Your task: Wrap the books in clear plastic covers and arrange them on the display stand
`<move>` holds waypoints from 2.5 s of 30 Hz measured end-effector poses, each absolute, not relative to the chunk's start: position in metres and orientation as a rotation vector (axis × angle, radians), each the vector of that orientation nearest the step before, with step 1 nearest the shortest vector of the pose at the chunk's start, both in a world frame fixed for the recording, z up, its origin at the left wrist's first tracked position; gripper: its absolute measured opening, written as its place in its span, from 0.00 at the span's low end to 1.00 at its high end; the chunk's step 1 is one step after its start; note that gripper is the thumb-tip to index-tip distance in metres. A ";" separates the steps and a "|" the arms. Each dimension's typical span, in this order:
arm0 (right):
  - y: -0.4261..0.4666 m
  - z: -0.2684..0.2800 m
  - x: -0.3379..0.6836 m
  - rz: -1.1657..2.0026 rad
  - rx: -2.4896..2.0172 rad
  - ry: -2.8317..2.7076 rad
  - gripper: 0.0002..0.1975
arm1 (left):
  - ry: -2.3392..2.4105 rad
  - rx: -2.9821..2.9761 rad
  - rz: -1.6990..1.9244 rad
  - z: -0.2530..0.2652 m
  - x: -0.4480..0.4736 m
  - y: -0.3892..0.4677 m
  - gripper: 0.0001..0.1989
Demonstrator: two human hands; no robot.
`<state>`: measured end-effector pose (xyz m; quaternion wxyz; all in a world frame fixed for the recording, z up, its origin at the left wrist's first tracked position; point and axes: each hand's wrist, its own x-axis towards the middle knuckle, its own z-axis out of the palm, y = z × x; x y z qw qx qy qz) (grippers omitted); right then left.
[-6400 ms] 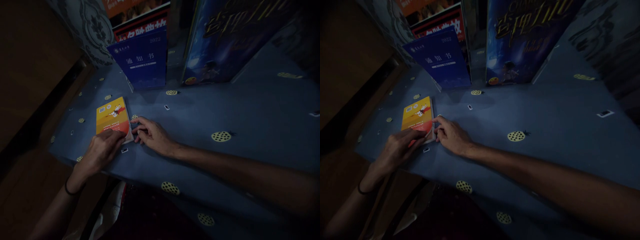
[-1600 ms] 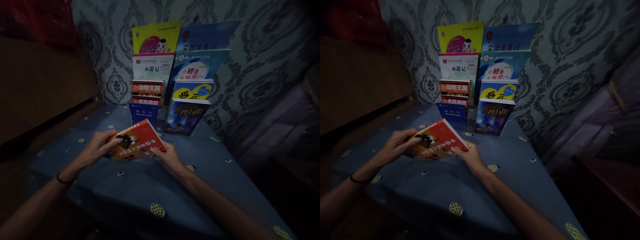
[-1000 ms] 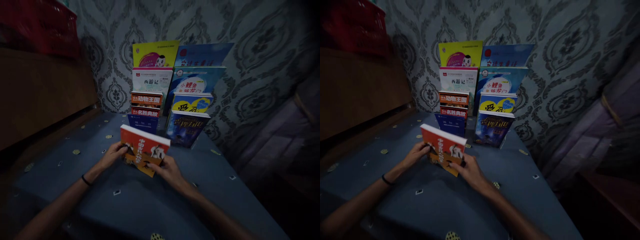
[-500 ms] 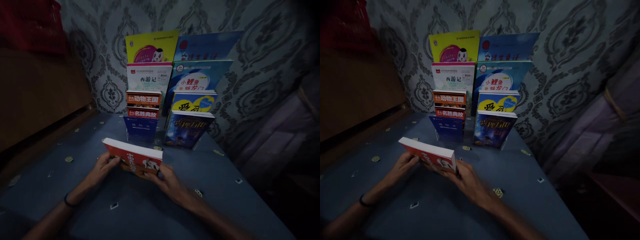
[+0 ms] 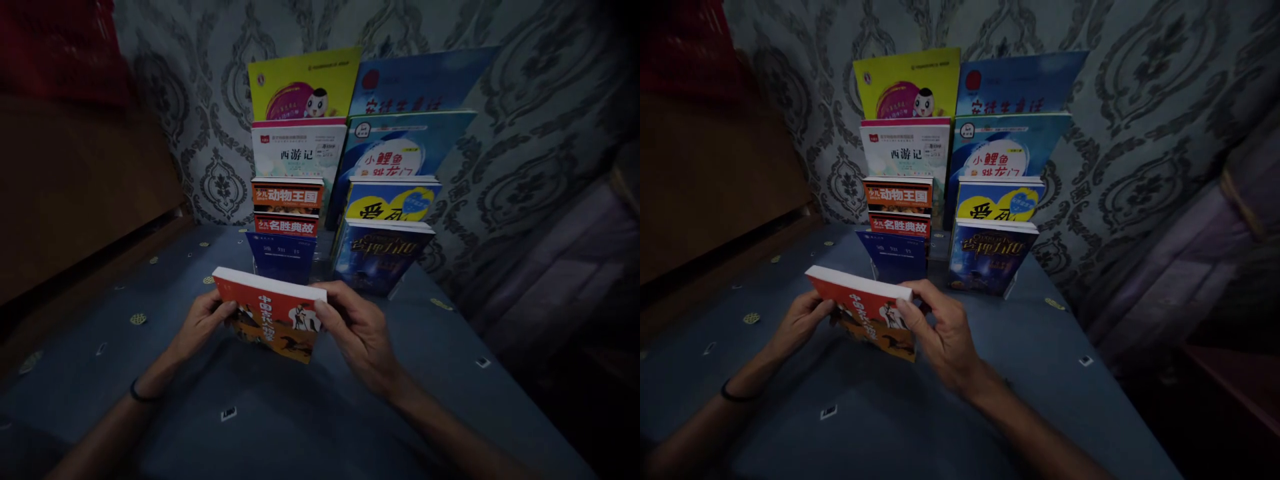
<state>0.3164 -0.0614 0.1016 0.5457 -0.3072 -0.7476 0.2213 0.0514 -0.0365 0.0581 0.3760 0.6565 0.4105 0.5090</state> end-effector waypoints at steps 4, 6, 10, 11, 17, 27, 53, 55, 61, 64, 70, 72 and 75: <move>-0.060 0.061 0.322 0.657 -0.819 -1.896 0.10 | 0.969 1.696 1.245 0.061 0.048 -0.034 0.21; -0.055 0.041 0.326 0.700 -0.860 -1.956 0.11 | 0.938 1.703 1.179 0.063 0.046 -0.031 0.20; -0.035 0.032 0.333 0.638 -0.889 -2.049 0.11 | 0.936 1.731 1.159 0.072 0.043 -0.017 0.18; -0.028 0.036 0.334 0.581 -0.893 -2.058 0.11 | 0.938 1.742 1.179 0.075 0.044 -0.011 0.18; 0.021 0.072 0.337 0.378 -0.887 -2.040 0.12 | 0.909 1.841 1.345 0.100 0.052 0.037 0.21; 0.067 0.099 0.339 0.133 -0.841 -1.863 0.13 | 0.725 1.993 1.625 0.129 0.075 0.090 0.23; 0.080 0.064 0.336 0.092 -1.237 -1.903 0.09 | 1.061 2.011 1.601 0.092 0.084 0.107 0.13; 0.080 0.064 0.336 0.115 -1.263 -1.896 0.09 | 1.111 2.057 1.624 0.092 0.087 0.107 0.12; 0.084 0.061 0.335 0.059 -1.258 -1.897 0.08 | 1.072 1.913 1.596 0.082 0.087 0.110 0.13; 0.084 0.059 0.333 0.068 -1.343 -1.920 0.07 | 1.155 2.019 1.570 0.077 0.083 0.111 0.13; 0.069 0.066 0.322 0.063 -1.609 -2.002 0.09 | 1.456 2.326 1.557 0.072 0.077 0.107 0.10; 0.062 0.073 0.319 0.064 -1.733 -2.044 0.12 | 1.484 2.306 1.535 0.070 0.077 0.106 0.09; 0.055 0.083 0.314 0.056 -1.863 -2.076 0.15 | 1.538 2.340 1.487 0.066 0.080 0.106 0.09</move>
